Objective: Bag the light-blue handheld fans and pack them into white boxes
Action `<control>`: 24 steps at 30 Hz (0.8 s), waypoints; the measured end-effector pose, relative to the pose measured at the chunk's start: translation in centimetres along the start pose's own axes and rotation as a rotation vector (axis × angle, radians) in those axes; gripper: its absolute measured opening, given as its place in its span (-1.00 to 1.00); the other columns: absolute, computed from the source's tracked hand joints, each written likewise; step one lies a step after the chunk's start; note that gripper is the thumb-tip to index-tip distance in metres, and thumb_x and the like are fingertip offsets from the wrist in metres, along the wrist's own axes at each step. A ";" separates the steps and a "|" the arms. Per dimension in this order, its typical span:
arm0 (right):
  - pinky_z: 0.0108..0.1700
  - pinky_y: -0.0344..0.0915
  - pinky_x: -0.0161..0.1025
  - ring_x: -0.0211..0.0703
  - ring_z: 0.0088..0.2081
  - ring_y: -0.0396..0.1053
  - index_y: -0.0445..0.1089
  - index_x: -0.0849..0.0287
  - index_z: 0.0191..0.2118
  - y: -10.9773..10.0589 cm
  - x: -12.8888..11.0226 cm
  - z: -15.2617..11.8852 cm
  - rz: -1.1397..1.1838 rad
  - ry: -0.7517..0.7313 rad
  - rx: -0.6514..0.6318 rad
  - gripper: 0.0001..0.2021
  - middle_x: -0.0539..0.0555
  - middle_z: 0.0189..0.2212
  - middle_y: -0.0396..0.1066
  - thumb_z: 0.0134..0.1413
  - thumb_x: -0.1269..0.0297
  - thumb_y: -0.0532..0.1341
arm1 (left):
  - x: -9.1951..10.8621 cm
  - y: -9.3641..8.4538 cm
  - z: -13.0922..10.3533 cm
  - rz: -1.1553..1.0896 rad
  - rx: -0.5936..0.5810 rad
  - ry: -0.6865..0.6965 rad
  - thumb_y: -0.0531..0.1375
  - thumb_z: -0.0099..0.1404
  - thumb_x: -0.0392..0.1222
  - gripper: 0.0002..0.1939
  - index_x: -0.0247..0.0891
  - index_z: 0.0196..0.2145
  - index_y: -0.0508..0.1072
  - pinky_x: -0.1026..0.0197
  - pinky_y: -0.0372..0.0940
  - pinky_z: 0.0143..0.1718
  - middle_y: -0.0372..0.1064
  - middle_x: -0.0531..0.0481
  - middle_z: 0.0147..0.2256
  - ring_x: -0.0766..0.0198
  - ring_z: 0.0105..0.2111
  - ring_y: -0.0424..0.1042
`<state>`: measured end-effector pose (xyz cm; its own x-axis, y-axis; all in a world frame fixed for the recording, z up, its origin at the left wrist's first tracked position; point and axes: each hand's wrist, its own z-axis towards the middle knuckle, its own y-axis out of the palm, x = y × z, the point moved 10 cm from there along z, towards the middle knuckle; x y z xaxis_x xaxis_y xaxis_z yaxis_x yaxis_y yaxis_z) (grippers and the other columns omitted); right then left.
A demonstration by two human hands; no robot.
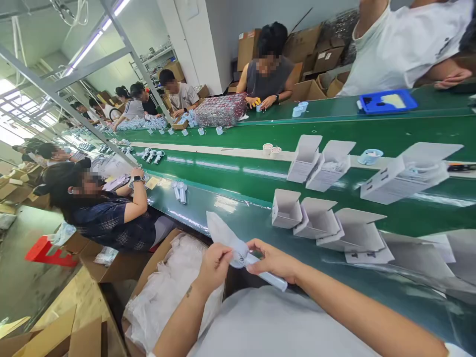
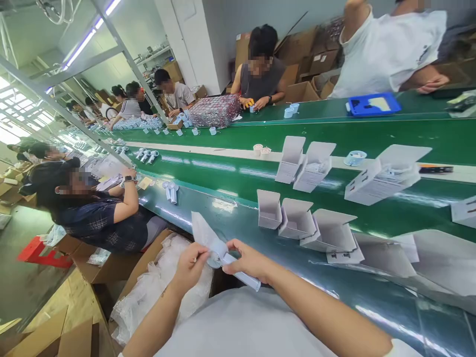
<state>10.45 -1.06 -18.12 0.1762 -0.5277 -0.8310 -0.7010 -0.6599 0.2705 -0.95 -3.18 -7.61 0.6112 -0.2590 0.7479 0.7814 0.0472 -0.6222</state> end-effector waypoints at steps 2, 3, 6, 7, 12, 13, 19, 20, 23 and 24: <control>-0.31 0.23 -0.30 -0.24 -0.34 0.31 0.26 0.11 -0.25 -0.3 0.5 -0.1 0.020 0.025 0.080 -0.60 -0.08 -0.29 0.36 -0.32 0.31 0.36 | 2.7 1.7 0.0 0.126 -0.028 0.206 0.03 0.34 -0.26 -0.80 -0.27 -0.26 0.46 0.19 0.28 -0.32 0.40 -0.10 -0.40 0.24 -0.36 0.35; -0.35 0.23 -0.31 -0.24 -0.37 0.31 0.24 0.12 -0.28 -0.5 0.7 -0.2 0.062 0.031 0.117 -0.60 -0.09 -0.35 0.34 -0.33 0.30 0.37 | 3.5 2.6 -0.2 0.189 -0.046 0.280 0.02 0.33 -0.28 -0.80 -0.28 -0.24 0.45 0.18 0.28 -0.32 0.39 -0.11 -0.39 0.22 -0.35 0.34; -0.41 0.28 -0.32 -0.21 -0.37 0.37 0.16 0.11 -0.31 -1.6 1.3 -0.8 0.284 0.024 0.212 -0.58 -0.08 -0.43 0.34 -0.29 0.24 0.39 | 3.3 3.8 -0.6 0.338 -0.034 0.316 -0.01 0.33 -0.34 -0.79 -0.29 -0.20 0.41 0.17 0.29 -0.33 0.38 -0.12 -0.37 0.20 -0.35 0.31; -0.43 0.30 -0.32 -0.19 -0.36 0.39 0.13 0.11 -0.32 -2.1 1.4 -1.0 0.354 0.021 0.239 -0.57 -0.06 -0.43 0.34 -0.25 0.20 0.40 | 2.8 3.7 -0.7 0.366 -0.010 0.299 -0.01 0.33 -0.36 -0.79 -0.29 -0.19 0.39 0.17 0.30 -0.33 0.37 -0.12 -0.37 0.20 -0.35 0.31; -0.44 0.41 -0.29 -0.17 -0.39 0.46 0.04 0.08 -0.22 -2.4 0.9 -1.9 0.529 0.020 0.228 -0.44 0.02 -0.40 0.41 -0.20 0.13 0.44 | 1.3 3.6 -0.3 0.249 0.054 0.198 -0.03 0.31 -0.40 -0.79 -0.30 -0.20 0.36 0.17 0.31 -0.24 0.34 -0.13 -0.31 0.21 -0.27 0.33; -0.44 0.42 -0.28 -0.17 -0.42 0.46 0.03 0.08 -0.19 -2.1 0.8 -1.9 0.557 0.039 0.219 -0.44 0.03 -0.40 0.42 -0.15 0.11 0.42 | 1.2 3.7 0.0 0.189 0.063 0.159 -0.02 0.30 -0.40 -0.80 -0.29 -0.22 0.36 0.18 0.30 -0.25 0.33 -0.12 -0.32 0.23 -0.28 0.33; -0.44 0.41 -0.34 -0.27 -0.47 0.44 0.13 0.13 -0.27 -0.7 3.1 -2.3 0.499 0.244 0.264 -0.81 0.01 -0.45 0.39 0.25 0.12 0.05 | -0.6 4.8 1.7 -0.157 0.033 -0.186 0.07 0.19 -0.35 -0.84 -0.28 -0.34 0.45 0.30 0.22 -0.39 0.31 0.02 -0.43 0.33 -0.42 0.31; -0.50 0.38 -0.36 -0.28 -0.54 0.40 0.16 0.15 -0.32 -0.7 3.5 -2.4 0.446 0.257 0.270 -0.83 -0.01 -0.52 0.36 0.23 0.18 0.06 | -1.4 5.0 1.7 -0.219 0.025 -0.273 0.09 0.17 -0.33 -0.86 -0.28 -0.38 0.45 0.31 0.20 -0.42 0.30 0.04 -0.47 0.35 -0.47 0.29; -0.70 0.15 -0.41 -0.32 -0.72 0.21 0.22 0.22 -0.52 -1.2 3.2 -2.6 0.334 0.225 0.277 -0.83 -0.07 -0.71 0.21 0.06 0.38 0.17 | -3.5 5.0 1.6 -0.379 0.025 -0.466 0.19 0.11 -0.22 -0.90 -0.30 -0.42 0.46 0.34 0.15 -0.50 0.29 0.09 -0.56 0.38 -0.55 0.24; -0.72 0.12 -0.42 -0.33 -0.74 0.18 0.23 0.24 -0.56 -1.6 2.5 -2.6 0.307 0.185 0.282 -0.81 -0.07 -0.73 0.19 0.01 0.43 0.19 | -3.9 4.9 1.7 -0.427 0.032 -0.490 0.22 0.10 -0.16 -0.86 -0.29 -0.42 0.47 0.34 0.15 -0.52 0.30 0.09 -0.56 0.38 -0.57 0.24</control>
<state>13.78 -2.68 -19.35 0.0332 -0.7799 -0.6250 -0.8962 -0.3001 0.3268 0.72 -0.26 -13.17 0.2267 0.2083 0.9514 0.9670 0.0682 -0.2454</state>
